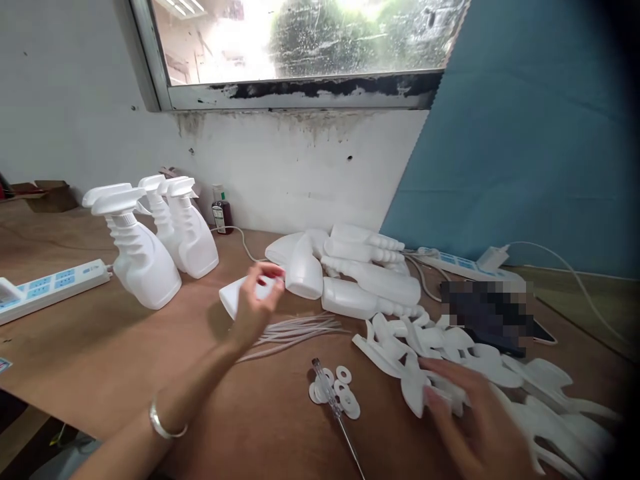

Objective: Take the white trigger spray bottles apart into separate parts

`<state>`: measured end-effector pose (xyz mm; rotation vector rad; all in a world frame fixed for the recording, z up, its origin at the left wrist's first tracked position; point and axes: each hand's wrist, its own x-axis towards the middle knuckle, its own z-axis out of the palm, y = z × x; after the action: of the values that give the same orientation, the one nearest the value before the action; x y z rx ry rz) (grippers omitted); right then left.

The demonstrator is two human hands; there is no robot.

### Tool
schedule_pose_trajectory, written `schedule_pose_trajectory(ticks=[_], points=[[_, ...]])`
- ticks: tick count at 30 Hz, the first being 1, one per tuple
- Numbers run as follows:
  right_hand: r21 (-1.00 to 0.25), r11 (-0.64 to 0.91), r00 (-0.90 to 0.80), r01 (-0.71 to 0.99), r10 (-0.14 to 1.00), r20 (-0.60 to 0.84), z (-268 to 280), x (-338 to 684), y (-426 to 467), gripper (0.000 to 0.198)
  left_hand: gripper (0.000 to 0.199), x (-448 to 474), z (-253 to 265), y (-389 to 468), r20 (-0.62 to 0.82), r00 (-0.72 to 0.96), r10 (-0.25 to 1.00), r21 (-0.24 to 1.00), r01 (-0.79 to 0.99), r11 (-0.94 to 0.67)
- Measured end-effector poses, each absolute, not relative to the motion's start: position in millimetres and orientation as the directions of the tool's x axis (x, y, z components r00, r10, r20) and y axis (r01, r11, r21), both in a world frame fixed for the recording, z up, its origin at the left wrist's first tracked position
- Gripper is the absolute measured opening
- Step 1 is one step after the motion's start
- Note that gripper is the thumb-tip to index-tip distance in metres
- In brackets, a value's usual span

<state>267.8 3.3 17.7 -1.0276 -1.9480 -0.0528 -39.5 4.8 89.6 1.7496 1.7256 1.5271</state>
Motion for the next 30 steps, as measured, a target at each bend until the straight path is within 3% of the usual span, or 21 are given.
schedule_pose_trajectory(ticks=[3, 5, 10, 13, 16, 19, 21, 23, 26, 30], points=[[-0.234, 0.842, -0.527, 0.486, 0.497, 0.69, 12.6, 230.0, -8.9, 0.034, 0.021, -93.7, 101.5, -1.6, 0.638, -0.483, 0.599, 0.673, 0.729, -0.128], [-0.206, 0.899, -0.624, 0.386, 0.419, 0.66, 12.1, 218.3, -14.7, 0.037, 0.035, -132.9, 101.1, -10.0, 0.727, -0.566, 0.389, 0.565, 0.815, 0.129], [-0.194, 0.94, -0.678, 0.281, 0.337, 0.653, 14.4, 214.7, -19.7, 0.039, 0.077, -202.4, 85.8, -31.1, 0.525, -0.785, 0.33, 0.666, 0.62, 0.414], [-0.203, 0.944, -0.694, 0.26, 0.329, 0.641, 15.1, 214.3, -19.5, 0.038, 0.076, -216.7, 72.6, -35.5, 0.442, -0.833, 0.332, 0.707, 0.551, 0.442], [-0.21, 0.948, -0.695, 0.239, 0.318, 0.645, 14.9, 212.1, -19.5, 0.035, 0.07, -211.6, 58.2, -35.0, 0.572, -0.765, 0.295, 0.625, 0.64, 0.448], [-0.231, 0.948, -0.66, 0.22, 0.319, 0.68, 14.6, 209.0, -20.0, 0.031, 0.06, -188.6, 45.0, -30.1, 0.733, -0.501, 0.46, 0.369, 0.861, 0.351], [-0.235, 0.946, -0.654, 0.221, 0.323, 0.684, 15.5, 207.4, -20.3, 0.03, 0.057, -167.9, 38.6, -23.1, 0.635, -0.322, 0.703, 0.253, 0.946, 0.204], [-0.23, 0.945, -0.657, 0.234, 0.328, 0.678, 17.0, 206.5, -20.4, 0.03, 0.063, -149.0, 34.2, -12.8, 0.435, -0.287, 0.853, 0.282, 0.943, 0.173], [-0.233, 0.938, -0.644, 0.257, 0.345, 0.682, 18.4, 206.4, -20.9, 0.029, 0.072, -131.7, 29.1, 6.9, 0.196, -0.337, 0.921, 0.404, 0.883, 0.237], [-0.251, 0.929, -0.651, 0.272, 0.369, 0.663, 16.9, 206.8, -21.5, 0.028, 0.078, -125.2, 22.7, 31.1, 0.119, -0.274, 0.954, 0.494, 0.85, 0.182]])
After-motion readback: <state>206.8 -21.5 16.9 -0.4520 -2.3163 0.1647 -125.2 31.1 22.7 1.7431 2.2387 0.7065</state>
